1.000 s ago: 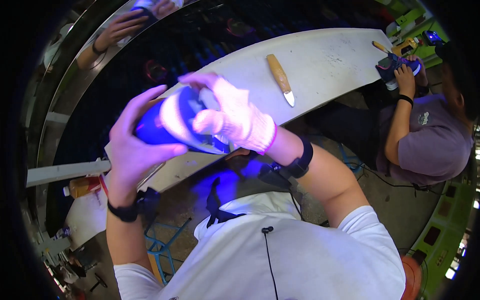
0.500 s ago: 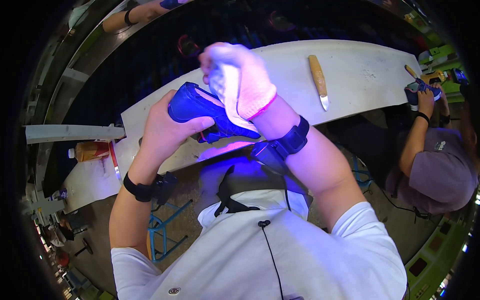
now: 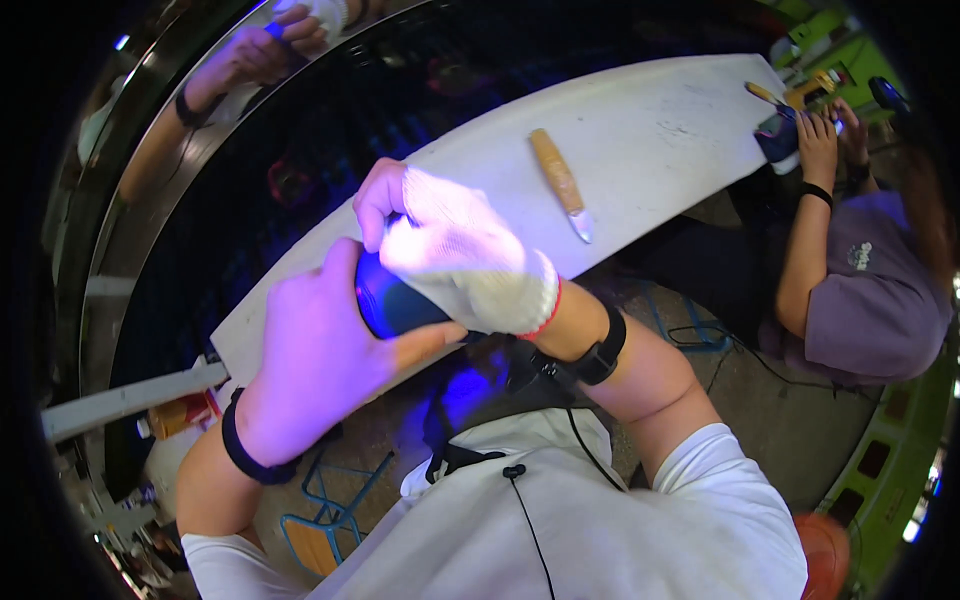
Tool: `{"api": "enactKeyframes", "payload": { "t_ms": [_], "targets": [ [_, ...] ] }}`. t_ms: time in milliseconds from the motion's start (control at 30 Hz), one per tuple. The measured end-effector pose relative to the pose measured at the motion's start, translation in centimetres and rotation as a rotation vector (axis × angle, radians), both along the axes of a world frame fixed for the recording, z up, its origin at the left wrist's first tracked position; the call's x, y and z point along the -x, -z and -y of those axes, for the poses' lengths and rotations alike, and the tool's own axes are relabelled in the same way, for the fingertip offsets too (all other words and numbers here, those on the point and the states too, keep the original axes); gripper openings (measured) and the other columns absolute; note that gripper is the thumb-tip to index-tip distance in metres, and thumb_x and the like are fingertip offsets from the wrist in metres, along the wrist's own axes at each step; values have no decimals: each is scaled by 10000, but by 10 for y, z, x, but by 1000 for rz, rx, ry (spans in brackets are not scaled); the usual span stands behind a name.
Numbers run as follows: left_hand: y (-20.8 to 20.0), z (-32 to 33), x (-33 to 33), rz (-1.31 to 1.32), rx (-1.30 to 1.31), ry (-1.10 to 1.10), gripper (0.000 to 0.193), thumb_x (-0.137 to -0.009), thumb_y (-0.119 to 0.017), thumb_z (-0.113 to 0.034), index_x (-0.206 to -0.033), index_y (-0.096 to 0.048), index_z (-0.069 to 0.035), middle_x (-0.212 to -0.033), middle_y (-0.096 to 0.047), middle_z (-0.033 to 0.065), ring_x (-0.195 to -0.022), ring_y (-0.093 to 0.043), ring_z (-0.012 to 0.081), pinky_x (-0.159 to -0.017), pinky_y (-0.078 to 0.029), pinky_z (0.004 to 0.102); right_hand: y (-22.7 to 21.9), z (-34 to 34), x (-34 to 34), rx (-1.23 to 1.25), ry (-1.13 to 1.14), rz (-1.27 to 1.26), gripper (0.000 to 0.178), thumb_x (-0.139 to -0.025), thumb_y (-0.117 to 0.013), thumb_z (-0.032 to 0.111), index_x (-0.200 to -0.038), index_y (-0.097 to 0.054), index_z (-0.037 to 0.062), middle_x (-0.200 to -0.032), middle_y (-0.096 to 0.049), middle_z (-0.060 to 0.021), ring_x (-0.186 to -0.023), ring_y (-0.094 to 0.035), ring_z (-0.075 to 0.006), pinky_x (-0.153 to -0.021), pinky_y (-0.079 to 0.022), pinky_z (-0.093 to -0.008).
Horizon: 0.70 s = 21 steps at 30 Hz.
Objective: Inspecting shoes on a production line, wiping them, and placing them back on a conveyor.
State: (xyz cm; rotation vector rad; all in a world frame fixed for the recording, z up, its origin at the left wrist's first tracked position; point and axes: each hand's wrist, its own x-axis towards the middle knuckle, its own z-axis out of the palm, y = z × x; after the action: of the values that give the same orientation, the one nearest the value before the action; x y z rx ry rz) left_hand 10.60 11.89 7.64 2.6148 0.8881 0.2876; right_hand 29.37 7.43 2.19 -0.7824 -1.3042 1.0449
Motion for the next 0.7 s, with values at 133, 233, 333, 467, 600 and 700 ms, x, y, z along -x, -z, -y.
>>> {"api": "enactKeyframes", "payload": {
  "t_ms": [133,233,333,467,600,700],
  "targets": [
    [-8,32,-7,-5,-203,226,775,-679,-942,-606,-1000,-615,19,-644,-616,95,-533,-668,240,-494,-524,361,-7,44,-7,18,39,86,656,-1008,-602,615,-1275,-608,17,-1166,-573,-99,-1050,-548,-211,-1070,-429,-383],
    [-8,53,-10,4,-301,356,734,-763,-899,-576,-1057,-632,42,-696,-615,90,-532,-649,213,-469,-511,353,-6,76,-12,-75,88,219,650,-1030,-588,572,-1351,-609,7,-1316,-632,-156,-1336,-551,-347,-1195,-378,-491],
    [8,59,13,-21,-451,468,674,-845,-855,-500,-1114,-638,78,-805,-641,109,-591,-655,213,-471,-498,322,-17,97,-16,-189,-54,512,571,-1053,-540,432,-1408,-593,-13,-1414,-635,-210,-1461,-505,-449,-1259,-304,-576],
    [-7,40,47,-67,-397,665,784,-776,-886,-566,-1273,-640,-12,-1021,-682,181,-877,-727,291,-731,-608,377,0,130,16,-269,22,481,788,-918,-745,352,-1541,-473,-45,-1584,-485,-302,-1458,-492,-473,-1188,-427,-541],
    [16,62,97,281,669,69,1067,-646,-963,-628,-1474,-552,-95,-1638,-292,231,-1510,-371,381,-1217,-361,539,58,106,20,-163,376,959,1136,-793,-794,641,-1568,-415,-97,-1448,-605,-296,-1288,-642,-433,-1056,-505,-505],
    [41,77,92,499,601,-273,591,-801,-906,-211,-1294,-614,-61,-1580,-416,226,-1427,-476,327,-1193,-390,468,58,96,40,60,268,933,1068,-676,-936,508,-1490,-535,-55,-1358,-671,-258,-1236,-669,-423,-1066,-524,-471]
  ]
}}
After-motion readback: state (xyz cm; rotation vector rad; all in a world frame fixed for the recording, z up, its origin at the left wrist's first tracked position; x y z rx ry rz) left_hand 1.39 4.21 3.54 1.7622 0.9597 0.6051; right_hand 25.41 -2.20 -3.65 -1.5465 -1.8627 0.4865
